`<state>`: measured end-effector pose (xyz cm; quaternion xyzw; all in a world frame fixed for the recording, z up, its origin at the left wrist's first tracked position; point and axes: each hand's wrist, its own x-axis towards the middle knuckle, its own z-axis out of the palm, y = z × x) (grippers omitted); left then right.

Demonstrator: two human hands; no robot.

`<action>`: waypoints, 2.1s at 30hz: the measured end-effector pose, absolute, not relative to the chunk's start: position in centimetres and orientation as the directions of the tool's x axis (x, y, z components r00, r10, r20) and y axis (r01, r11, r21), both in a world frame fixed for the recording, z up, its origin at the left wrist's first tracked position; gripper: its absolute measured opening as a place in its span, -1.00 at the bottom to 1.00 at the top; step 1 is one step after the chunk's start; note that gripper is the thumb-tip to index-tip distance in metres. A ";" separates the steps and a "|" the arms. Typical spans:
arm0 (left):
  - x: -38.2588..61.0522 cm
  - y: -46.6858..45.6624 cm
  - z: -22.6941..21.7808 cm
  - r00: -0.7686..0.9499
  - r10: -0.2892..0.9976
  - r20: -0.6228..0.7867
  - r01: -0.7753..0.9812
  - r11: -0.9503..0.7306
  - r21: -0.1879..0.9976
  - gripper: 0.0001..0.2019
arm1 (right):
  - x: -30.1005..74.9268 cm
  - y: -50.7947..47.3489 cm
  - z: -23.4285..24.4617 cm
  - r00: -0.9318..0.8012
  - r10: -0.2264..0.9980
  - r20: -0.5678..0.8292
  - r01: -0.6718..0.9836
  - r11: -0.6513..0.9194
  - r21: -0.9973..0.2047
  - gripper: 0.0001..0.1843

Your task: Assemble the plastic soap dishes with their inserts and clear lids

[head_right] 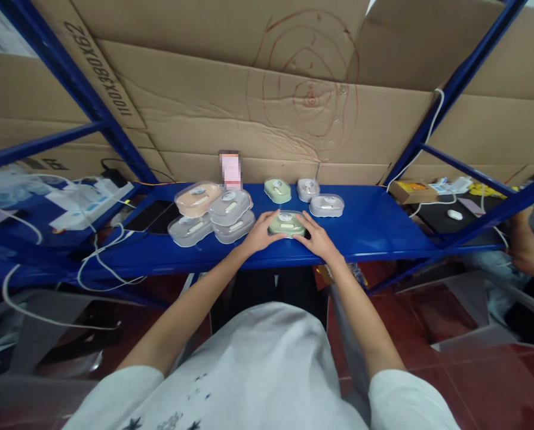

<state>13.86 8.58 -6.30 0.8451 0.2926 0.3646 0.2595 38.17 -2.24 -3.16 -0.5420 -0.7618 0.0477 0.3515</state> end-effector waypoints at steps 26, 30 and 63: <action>15.5 6.0 -3.7 0.581 0.615 0.533 0.508 -0.786 0.353 -0.25 | 39.2 -0.2 -4.6 -0.245 0.869 0.430 0.779 0.441 -0.446 -0.03; 15.7 6.4 -3.8 0.598 0.606 0.525 0.497 -0.794 0.350 -0.27 | 39.1 -0.5 -4.6 -0.204 0.890 0.408 0.777 0.401 -0.486 -0.03; 16.0 9.1 -4.2 0.615 0.601 0.511 0.340 -0.787 0.516 -0.20 | 38.9 -1.9 -3.2 -0.172 0.880 0.443 0.776 0.398 -0.490 -0.07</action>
